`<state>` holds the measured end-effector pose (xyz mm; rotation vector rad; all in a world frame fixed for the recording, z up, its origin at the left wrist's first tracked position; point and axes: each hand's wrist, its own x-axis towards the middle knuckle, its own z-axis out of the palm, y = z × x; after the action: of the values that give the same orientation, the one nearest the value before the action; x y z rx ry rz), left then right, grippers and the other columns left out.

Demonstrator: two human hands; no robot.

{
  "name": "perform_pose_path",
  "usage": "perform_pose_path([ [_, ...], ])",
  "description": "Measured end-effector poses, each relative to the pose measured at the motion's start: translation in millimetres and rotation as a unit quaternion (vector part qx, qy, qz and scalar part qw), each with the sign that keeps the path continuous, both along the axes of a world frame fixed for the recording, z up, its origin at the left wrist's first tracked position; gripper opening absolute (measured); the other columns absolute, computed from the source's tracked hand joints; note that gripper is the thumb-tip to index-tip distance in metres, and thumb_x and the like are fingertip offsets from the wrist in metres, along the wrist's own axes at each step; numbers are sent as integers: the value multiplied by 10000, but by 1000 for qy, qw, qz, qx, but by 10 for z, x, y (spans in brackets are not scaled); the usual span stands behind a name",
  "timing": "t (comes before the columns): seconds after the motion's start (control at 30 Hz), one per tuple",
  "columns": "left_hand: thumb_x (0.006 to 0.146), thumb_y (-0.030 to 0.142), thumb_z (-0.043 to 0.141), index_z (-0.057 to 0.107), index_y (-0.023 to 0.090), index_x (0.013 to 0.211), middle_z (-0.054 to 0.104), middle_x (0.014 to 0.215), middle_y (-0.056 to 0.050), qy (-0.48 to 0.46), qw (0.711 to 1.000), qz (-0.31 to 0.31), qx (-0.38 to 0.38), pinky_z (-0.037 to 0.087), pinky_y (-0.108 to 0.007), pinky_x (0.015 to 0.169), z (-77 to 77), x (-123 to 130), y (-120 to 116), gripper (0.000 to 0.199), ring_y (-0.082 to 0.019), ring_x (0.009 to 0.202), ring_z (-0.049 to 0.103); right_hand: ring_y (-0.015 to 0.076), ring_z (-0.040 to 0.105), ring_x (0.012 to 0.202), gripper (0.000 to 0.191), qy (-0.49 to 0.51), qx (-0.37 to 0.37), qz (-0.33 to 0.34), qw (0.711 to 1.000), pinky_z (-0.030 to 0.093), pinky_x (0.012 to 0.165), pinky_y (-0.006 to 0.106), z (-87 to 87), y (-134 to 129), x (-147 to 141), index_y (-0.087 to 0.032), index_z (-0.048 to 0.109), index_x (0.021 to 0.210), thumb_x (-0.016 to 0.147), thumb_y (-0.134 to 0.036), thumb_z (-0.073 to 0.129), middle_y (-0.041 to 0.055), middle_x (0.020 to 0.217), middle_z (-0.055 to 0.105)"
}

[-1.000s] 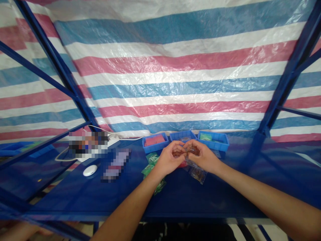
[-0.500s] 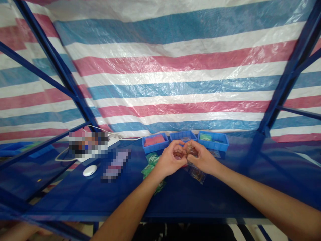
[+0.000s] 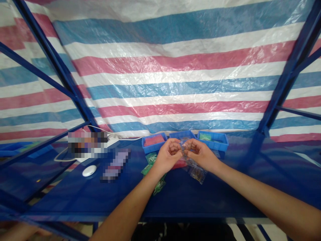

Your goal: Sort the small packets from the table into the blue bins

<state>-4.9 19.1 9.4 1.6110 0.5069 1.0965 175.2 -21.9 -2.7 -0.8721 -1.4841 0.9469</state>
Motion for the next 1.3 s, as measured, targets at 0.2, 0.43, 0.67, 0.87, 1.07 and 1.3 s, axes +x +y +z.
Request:
perform_pose_path([
  [0.2, 789, 262, 797, 575, 169, 1087, 663, 901, -31, 3, 1000, -12, -3, 509, -259, 805, 6, -12, 4, 383, -142, 839, 654, 179, 659, 819, 290, 4, -7, -1, 1000, 561, 736, 323, -27, 9, -6, -235, 635, 1013, 834, -420, 768, 25, 956, 698],
  [0.43, 773, 321, 843, 595, 171, 1080, 689, 910, -37, -4, 1000, -13, -21, 517, -269, 813, -24, -37, 46, 422, -146, 831, 674, 181, 668, 780, 312, 20, -26, 22, 999, 573, 677, 319, -14, 26, 14, -239, 648, 1014, 833, -460, 771, 25, 940, 720],
  [0.67, 790, 328, 834, 603, 162, 1052, 710, 908, -43, -9, 1000, -1, -25, 525, -263, 788, -54, -57, 87, 387, -140, 811, 681, 171, 662, 776, 289, 24, -22, 21, 999, 572, 664, 302, -16, 25, 26, -233, 652, 1010, 840, -431, 775, 13, 912, 698],
  [0.87, 772, 315, 847, 594, 169, 1026, 697, 891, -28, -8, 1000, 1, -24, 524, -256, 790, -72, -54, 107, 387, -132, 806, 674, 175, 661, 789, 326, 23, -31, 18, 999, 577, 675, 310, -12, 29, 31, -232, 659, 1009, 818, -462, 789, 15, 924, 699],
  [1.07, 769, 269, 841, 589, 167, 1007, 684, 890, -19, -5, 1000, -7, -14, 508, -238, 795, -57, -54, 91, 361, -117, 818, 661, 180, 655, 792, 320, 26, -36, 22, 999, 578, 674, 319, 16, 8, 18, -234, 672, 976, 793, -461, 802, 27, 975, 701],
  [1.3, 767, 247, 841, 588, 176, 1098, 709, 981, -56, 2, 1000, 1, -3, 532, -288, 858, -74, -32, 98, 422, -152, 894, 682, 143, 603, 638, 255, 35, -29, 3, 999, 539, 614, 302, 25, 25, 57, -231, 625, 907, 791, -399, 778, -16, 811, 651],
])
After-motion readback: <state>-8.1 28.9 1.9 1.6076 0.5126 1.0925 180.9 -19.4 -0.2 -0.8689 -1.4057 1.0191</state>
